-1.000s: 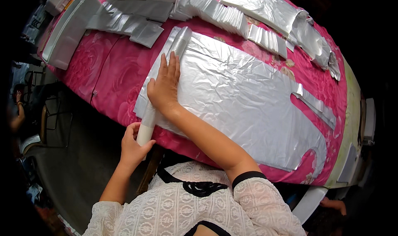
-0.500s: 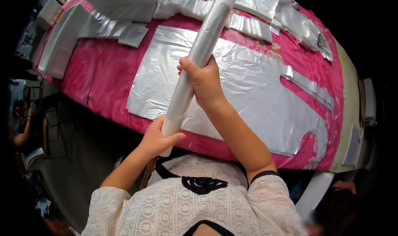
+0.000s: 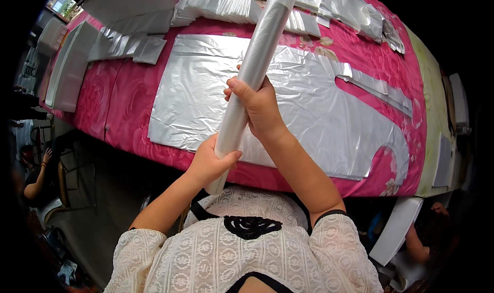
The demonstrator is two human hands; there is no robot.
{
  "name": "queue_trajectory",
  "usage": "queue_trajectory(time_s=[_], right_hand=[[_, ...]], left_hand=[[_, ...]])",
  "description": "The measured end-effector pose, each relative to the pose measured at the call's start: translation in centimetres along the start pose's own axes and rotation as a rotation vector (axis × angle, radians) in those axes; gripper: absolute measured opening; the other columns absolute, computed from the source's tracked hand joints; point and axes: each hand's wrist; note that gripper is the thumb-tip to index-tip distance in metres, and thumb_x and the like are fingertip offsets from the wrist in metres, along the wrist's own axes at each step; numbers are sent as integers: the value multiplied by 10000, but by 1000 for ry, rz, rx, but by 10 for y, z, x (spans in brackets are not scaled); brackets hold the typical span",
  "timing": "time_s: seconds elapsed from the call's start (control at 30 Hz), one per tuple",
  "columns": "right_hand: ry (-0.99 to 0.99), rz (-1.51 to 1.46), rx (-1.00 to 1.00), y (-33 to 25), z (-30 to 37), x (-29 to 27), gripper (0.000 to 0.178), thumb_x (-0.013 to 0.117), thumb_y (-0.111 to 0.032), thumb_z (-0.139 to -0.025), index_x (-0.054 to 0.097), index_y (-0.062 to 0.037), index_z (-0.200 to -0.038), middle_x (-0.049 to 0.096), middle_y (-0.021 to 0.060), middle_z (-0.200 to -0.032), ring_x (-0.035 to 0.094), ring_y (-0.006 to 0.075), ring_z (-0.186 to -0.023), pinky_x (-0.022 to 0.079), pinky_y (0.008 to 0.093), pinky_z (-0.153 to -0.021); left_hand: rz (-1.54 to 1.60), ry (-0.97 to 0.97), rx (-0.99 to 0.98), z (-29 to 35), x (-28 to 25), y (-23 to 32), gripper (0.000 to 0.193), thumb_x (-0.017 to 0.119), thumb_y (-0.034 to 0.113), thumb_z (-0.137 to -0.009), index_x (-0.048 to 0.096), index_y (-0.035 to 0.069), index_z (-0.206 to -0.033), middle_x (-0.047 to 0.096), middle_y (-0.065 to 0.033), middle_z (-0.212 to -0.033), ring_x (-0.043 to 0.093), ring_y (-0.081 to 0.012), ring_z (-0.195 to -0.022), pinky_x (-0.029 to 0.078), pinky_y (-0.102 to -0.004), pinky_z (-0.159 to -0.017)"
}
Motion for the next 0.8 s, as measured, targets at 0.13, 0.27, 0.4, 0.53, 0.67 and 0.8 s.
queue_trajectory(time_s=[0.13,0.27,0.4,0.53,0.67,0.8], right_hand=[[-44,-65,38,-8,5,1,629,707,-203,-751,357,40,-1214,538,98,-899,585,165,-782,510,309,-711],[-64,-104,92,-6,10,-1,653,704,-208,-752,331,45,-1225,542,105,-893,585,162,-776,513,302,-705],[-38,-88,132,0,14,-4,647,697,-209,-758,323,46,-1220,534,109,-888,581,163,-776,518,303,-705],[20,-87,142,9,14,-9,592,687,-212,-771,343,34,-1186,521,112,-896,573,165,-789,522,309,-705],[33,-126,147,11,13,-11,548,682,-220,-780,362,18,-1155,517,111,-906,568,164,-796,522,307,-705],[24,-140,152,14,14,-14,534,681,-227,-782,372,6,-1149,518,106,-906,568,163,-791,522,304,-705]], left_hand=[[70,-109,26,4,-2,5,386,690,195,-739,484,20,-1015,560,-43,-794,562,-115,-644,477,-265,-596],[227,-247,11,5,-1,11,447,728,282,-719,477,31,-990,546,-37,-783,564,-117,-644,484,-269,-580],[363,-366,-45,2,-3,5,577,752,354,-698,457,31,-1074,546,-46,-812,564,-122,-639,489,-273,-579],[455,-501,-67,0,-9,0,772,760,351,-692,352,43,-1270,563,-67,-852,566,-122,-654,491,-273,-583],[440,-577,-67,-4,-13,-3,896,760,340,-692,231,64,-1360,589,-117,-953,570,-121,-685,501,-282,-600],[432,-602,-67,-5,-15,-5,909,761,334,-691,210,59,-1360,587,-155,-1026,572,-124,-703,511,-292,-633]])
Point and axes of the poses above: each hand's wrist, its own z-axis away from the middle knuckle, its own x-axis out of the palm, y = z × x
